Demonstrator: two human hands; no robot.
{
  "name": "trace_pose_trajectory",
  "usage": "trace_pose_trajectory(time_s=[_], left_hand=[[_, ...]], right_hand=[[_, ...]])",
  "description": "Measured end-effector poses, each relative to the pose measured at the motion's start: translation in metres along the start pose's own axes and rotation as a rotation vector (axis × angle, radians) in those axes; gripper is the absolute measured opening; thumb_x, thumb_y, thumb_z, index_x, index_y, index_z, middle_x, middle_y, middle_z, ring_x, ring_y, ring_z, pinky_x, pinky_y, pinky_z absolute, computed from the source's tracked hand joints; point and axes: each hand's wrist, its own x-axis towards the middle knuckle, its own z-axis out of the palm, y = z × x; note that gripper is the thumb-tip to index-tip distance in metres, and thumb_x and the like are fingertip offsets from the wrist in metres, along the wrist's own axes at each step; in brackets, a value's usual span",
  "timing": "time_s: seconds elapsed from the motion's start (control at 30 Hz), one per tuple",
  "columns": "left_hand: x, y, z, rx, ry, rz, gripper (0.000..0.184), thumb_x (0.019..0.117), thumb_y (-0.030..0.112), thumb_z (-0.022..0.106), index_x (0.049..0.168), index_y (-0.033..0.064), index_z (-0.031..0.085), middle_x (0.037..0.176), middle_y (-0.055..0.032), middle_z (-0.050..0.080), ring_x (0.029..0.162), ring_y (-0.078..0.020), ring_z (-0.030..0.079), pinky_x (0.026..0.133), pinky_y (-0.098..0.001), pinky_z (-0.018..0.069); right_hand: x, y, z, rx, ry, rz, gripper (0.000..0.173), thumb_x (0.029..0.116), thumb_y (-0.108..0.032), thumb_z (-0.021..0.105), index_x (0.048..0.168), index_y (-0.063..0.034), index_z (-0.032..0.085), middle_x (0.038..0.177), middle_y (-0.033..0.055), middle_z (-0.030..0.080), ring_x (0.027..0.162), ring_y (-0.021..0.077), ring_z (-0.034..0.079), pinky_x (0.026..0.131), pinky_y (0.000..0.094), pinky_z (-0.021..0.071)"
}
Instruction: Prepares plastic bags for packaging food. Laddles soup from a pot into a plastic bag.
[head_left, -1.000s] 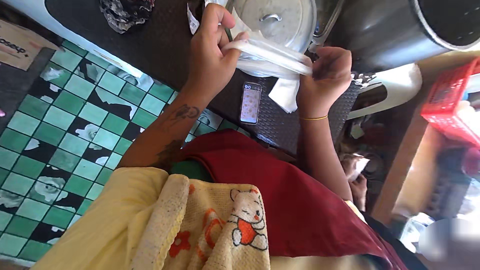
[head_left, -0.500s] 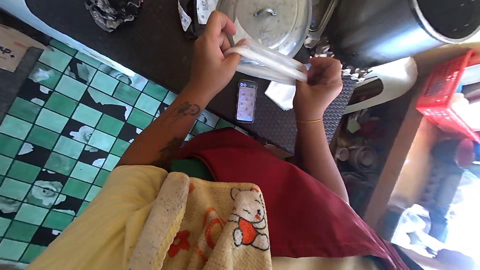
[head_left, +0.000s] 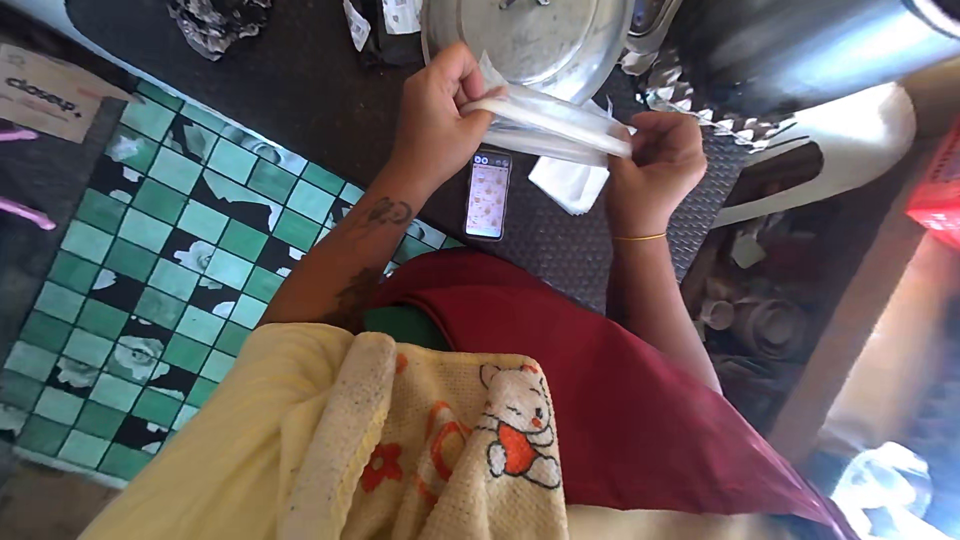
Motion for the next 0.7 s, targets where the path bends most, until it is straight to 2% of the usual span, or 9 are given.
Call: trace_pose_trajectory(time_s=[0.07, 0.23, 0.3, 0.37, 0.47, 0.5, 0.57, 0.6, 0.7], left_hand=[[0.002, 0.006, 0.016, 0.027, 0.015, -0.016, 0.022, 0.0922, 0.015, 0.074, 0.087, 0.0011, 0.057, 0.069, -0.0024, 0.056, 0.059, -0.0053, 0.052, 0.058, -0.0210, 0.0456], [0.013, 0.030, 0.066, -0.028, 0.002, -0.059, 0.021, 0.0900, 0.010, 0.074, 0.086, 0.0026, 0.055, 0.065, 0.0001, 0.054, 0.055, -0.0052, 0.052, 0.055, -0.0217, 0.0459], [0.020, 0.046, 0.079, -0.230, -0.103, -0.127, 0.020, 0.0857, 0.000, 0.072, 0.095, 0.0024, 0.054, 0.070, 0.0008, 0.059, 0.060, -0.0063, 0.058, 0.060, -0.0242, 0.0518], [0.023, 0.061, 0.085, -0.497, -0.252, -0.148, 0.027, 0.0840, -0.003, 0.065, 0.103, 0.0085, 0.049, 0.079, 0.0040, 0.062, 0.070, -0.0056, 0.061, 0.066, -0.0256, 0.0544], [0.023, 0.077, 0.096, -0.666, -0.343, -0.052, 0.019, 0.0842, -0.003, 0.064, 0.092, 0.0134, 0.057, 0.082, 0.0056, 0.062, 0.076, -0.0042, 0.060, 0.069, -0.0245, 0.0509], [0.020, 0.082, 0.099, -0.593, -0.298, -0.038, 0.017, 0.0846, -0.005, 0.062, 0.086, 0.0122, 0.059, 0.082, 0.0048, 0.061, 0.076, -0.0040, 0.059, 0.069, -0.0233, 0.0510], [0.014, 0.088, 0.102, -0.204, -0.097, 0.020, 0.010, 0.0870, -0.006, 0.062, 0.083, 0.0036, 0.065, 0.082, -0.0007, 0.060, 0.074, -0.0046, 0.057, 0.066, -0.0207, 0.0497], [0.012, 0.088, 0.100, 0.071, 0.017, 0.049, 0.010, 0.0882, -0.003, 0.061, 0.085, -0.0001, 0.071, 0.085, -0.0063, 0.061, 0.075, -0.0081, 0.057, 0.066, -0.0221, 0.0480], [0.001, 0.078, 0.073, 0.704, 0.211, -0.025, 0.024, 0.0925, 0.001, 0.056, 0.101, 0.0031, 0.078, 0.106, -0.0187, 0.067, 0.092, -0.0240, 0.066, 0.081, -0.0357, 0.0552]], right_hand=[[0.007, 0.010, -0.015, 0.007, -0.032, 0.001, 0.026, 0.0927, -0.012, 0.073, 0.108, 0.0069, 0.065, 0.081, 0.0006, 0.065, 0.068, -0.0012, 0.058, 0.065, 0.0170, 0.0514], [0.026, 0.044, -0.057, 0.049, -0.027, 0.018, 0.025, 0.0926, -0.013, 0.071, 0.107, 0.0058, 0.064, 0.082, -0.0014, 0.065, 0.068, -0.0037, 0.057, 0.064, 0.0152, 0.0501], [0.034, 0.060, -0.073, 0.073, -0.015, 0.049, 0.024, 0.0907, -0.011, 0.071, 0.107, 0.0047, 0.064, 0.083, -0.0026, 0.066, 0.068, -0.0047, 0.057, 0.066, 0.0146, 0.0510], [0.043, 0.069, -0.090, 0.076, -0.013, 0.072, 0.024, 0.0900, -0.012, 0.071, 0.107, 0.0034, 0.063, 0.082, -0.0051, 0.065, 0.068, -0.0066, 0.057, 0.066, 0.0132, 0.0501], [0.054, 0.077, -0.102, 0.141, -0.037, 0.063, 0.024, 0.0904, -0.012, 0.070, 0.107, 0.0045, 0.063, 0.083, -0.0048, 0.064, 0.069, -0.0065, 0.057, 0.067, 0.0133, 0.0500], [0.055, 0.079, -0.103, 0.192, -0.073, 0.085, 0.024, 0.0906, -0.012, 0.070, 0.108, 0.0031, 0.063, 0.084, -0.0060, 0.065, 0.070, -0.0064, 0.058, 0.068, 0.0138, 0.0512], [0.054, 0.078, -0.103, 0.357, -0.243, 0.210, 0.027, 0.0896, -0.010, 0.072, 0.113, -0.0027, 0.060, 0.089, -0.0087, 0.066, 0.072, -0.0028, 0.063, 0.068, 0.0192, 0.0576], [0.053, 0.076, -0.099, 0.452, -0.357, 0.292, 0.030, 0.0901, -0.008, 0.072, 0.116, -0.0040, 0.058, 0.089, -0.0080, 0.066, 0.073, 0.0009, 0.065, 0.069, 0.0237, 0.0599], [0.037, 0.082, -0.068, 0.584, -0.565, 0.432, 0.022, 0.0960, -0.010, 0.069, 0.115, -0.0032, 0.059, 0.086, -0.0042, 0.067, 0.070, 0.0057, 0.067, 0.070, 0.0286, 0.0616]])
